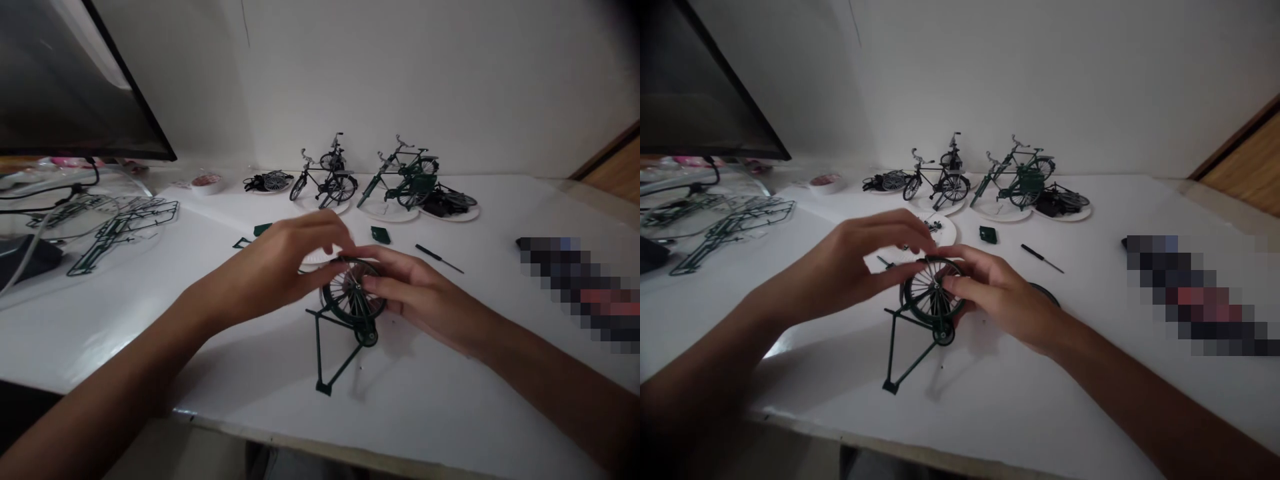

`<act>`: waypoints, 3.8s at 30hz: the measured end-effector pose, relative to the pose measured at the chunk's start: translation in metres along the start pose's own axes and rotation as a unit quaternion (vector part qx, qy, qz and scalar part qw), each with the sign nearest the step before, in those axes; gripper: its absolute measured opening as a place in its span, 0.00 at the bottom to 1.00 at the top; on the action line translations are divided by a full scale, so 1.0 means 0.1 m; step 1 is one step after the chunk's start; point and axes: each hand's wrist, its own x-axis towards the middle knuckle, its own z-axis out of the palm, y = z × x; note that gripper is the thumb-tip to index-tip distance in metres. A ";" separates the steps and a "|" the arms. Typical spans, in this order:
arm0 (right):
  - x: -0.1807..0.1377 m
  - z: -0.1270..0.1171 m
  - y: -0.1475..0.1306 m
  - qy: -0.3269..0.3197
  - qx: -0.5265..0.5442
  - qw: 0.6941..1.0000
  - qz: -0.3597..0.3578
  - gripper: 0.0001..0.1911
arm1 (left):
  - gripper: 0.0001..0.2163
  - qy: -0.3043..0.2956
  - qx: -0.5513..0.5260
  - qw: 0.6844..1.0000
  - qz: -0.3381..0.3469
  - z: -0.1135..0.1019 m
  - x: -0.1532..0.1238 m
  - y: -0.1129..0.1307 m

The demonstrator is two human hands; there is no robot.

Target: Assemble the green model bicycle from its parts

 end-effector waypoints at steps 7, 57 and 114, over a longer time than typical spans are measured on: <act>0.01 0.03 -0.02 0.033 -0.092 0.986 -0.132 0.16 | 0.21 -0.016 -0.158 0.966 -0.203 0.11 0.05 -0.07; 0.02 -0.13 -0.07 -0.041 -0.227 0.972 -0.044 0.13 | 0.11 0.025 0.175 0.963 -0.203 -0.17 -0.15 -1.00; -0.02 -0.06 -0.07 -0.065 -0.321 0.944 -0.046 0.14 | 0.09 -0.028 0.178 0.974 -0.139 0.04 -0.06 -0.93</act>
